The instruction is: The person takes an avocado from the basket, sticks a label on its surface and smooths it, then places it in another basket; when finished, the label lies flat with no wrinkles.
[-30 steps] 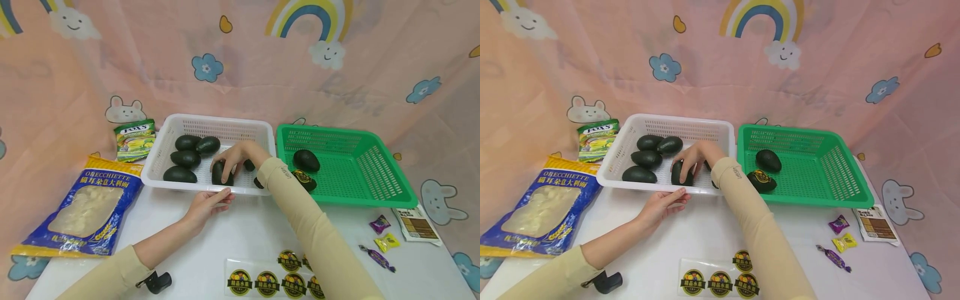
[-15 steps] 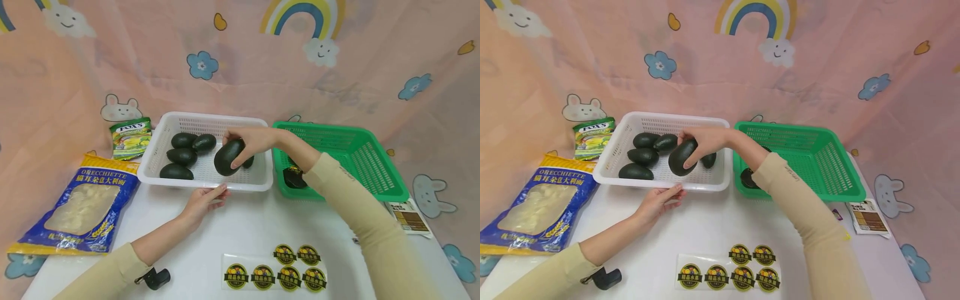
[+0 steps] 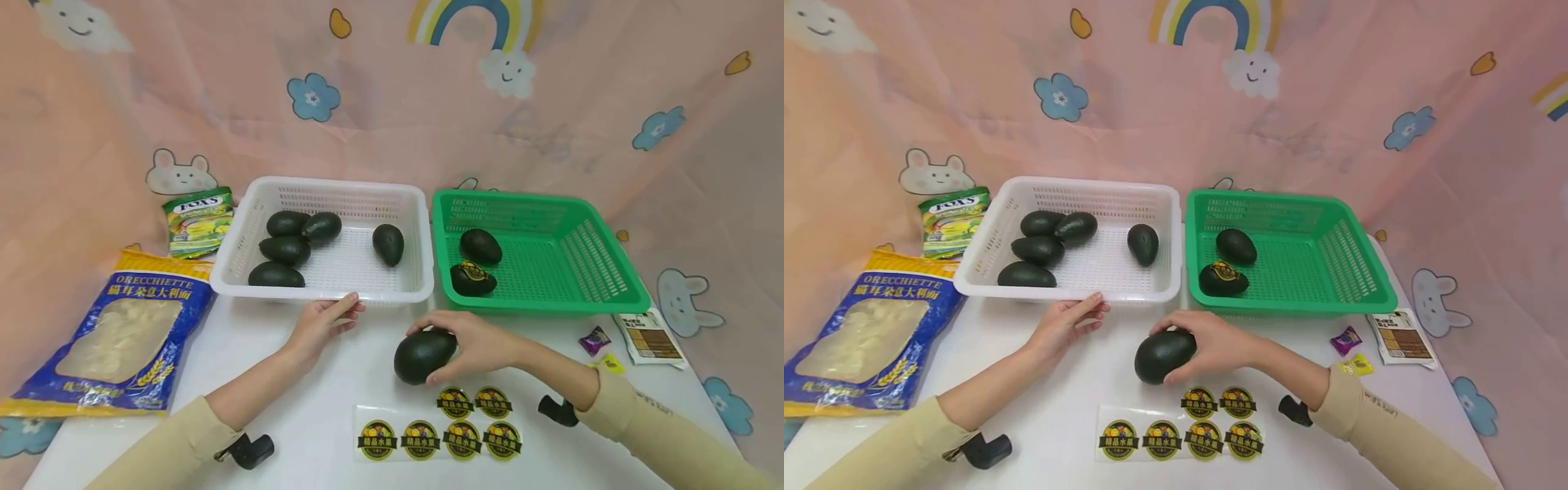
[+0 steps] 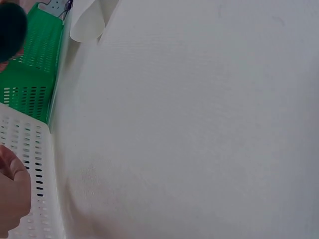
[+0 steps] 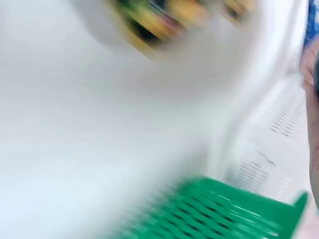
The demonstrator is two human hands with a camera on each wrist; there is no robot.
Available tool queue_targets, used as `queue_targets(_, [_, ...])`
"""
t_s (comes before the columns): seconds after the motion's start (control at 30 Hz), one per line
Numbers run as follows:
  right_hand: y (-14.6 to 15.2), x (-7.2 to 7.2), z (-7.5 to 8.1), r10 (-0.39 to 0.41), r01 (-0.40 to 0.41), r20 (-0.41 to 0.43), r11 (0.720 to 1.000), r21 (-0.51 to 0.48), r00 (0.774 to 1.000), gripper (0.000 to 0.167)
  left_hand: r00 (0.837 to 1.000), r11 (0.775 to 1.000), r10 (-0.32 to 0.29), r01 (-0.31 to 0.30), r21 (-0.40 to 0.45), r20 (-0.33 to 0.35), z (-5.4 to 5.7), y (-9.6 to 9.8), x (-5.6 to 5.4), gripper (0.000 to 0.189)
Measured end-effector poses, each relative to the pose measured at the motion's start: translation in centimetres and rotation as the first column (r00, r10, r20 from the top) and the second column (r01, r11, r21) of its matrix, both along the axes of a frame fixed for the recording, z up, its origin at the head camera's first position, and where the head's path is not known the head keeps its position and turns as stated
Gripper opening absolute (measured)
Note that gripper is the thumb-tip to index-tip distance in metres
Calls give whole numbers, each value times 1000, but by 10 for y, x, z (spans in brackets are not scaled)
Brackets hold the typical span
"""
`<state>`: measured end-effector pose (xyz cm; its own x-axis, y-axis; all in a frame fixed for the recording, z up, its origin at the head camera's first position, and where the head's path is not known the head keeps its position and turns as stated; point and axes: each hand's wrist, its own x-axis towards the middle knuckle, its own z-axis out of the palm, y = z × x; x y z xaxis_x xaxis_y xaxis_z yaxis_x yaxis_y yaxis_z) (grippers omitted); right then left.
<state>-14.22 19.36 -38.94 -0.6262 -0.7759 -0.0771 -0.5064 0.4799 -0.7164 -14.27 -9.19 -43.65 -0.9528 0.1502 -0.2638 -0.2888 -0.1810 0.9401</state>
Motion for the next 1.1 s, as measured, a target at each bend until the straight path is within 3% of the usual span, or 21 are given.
queue_targets(0.17, [5,6,-38,-179,179,28,984,-5,983,65,1000,1000,17,-17,7,3,0,-1,0,30])
queue_targets(0.3, [7,8,-55,-218,220,53,975,-19,974,66,1000,1000,-6,7,-5,8,0,4,5,39])
queue_targets(0.37, [9,9,-58,-218,220,57,975,-22,974,67,997,996,-78,77,-53,-10,0,11,13,43])
queue_targets(0.4, [9,10,-60,-214,216,58,976,-26,975,68,989,986,-142,138,-98,-32,0,15,18,44])
queue_targets(0.43, [10,10,-60,-208,210,57,977,-26,976,68,973,962,-222,208,-177,-59,1,19,25,42])
queue_targets(0.47, [10,11,-60,-202,203,52,979,-24,978,69,943,920,-318,283,-272,-94,1,24,31,40])
queue_targets(0.5, [11,11,-60,-192,193,43,981,-22,980,69,898,860,-419,346,-375,-131,0,29,38,38])
queue_targets(0.53, [11,10,-60,-180,181,34,983,-20,983,70,841,782,-518,391,-485,-158,0,35,45,36])
queue_targets(0.57, [12,10,-59,-169,169,28,985,-16,985,71,775,699,-605,407,-589,-182,0,40,51,35])
queue_targets(0.63, [13,10,-58,-145,145,13,989,-5,989,72,657,545,-727,375,-750,-201,-1,50,62,38])
queue_targets(0.67, [13,9,-58,-135,135,8,991,-2,991,72,609,490,-767,351,-798,-204,-2,55,66,41])
queue_targets(0.7, [13,9,-57,-127,127,5,992,0,992,73,575,444,-794,326,-835,-197,-4,59,70,45])
queue_targets(0.73, [13,9,-57,-119,119,4,993,2,993,74,553,406,-811,301,-863,-189,-5,62,72,47])
queue_targets(0.8, [13,8,-57,-111,111,0,994,7,994,76,527,357,-831,261,-897,-178,-8,68,76,49])
queue_targets(0.87, [14,9,-58,-111,111,-4,994,14,994,79,513,332,-841,239,-912,-172,-12,71,77,45])
queue_targets(0.93, [14,8,-58,-116,116,-19,993,16,993,79,509,340,-842,244,-908,-178,-15,72,76,37])
queue_targets(1.0, [15,9,-57,-140,140,-54,990,3,989,76,515,379,-833,264,-887,-203,-17,71,75,30])
queue_targets(1.1, [19,13,-51,-197,178,-159,976,-125,967,57,537,473,-803,307,-826,-260,-16,63,74,22])
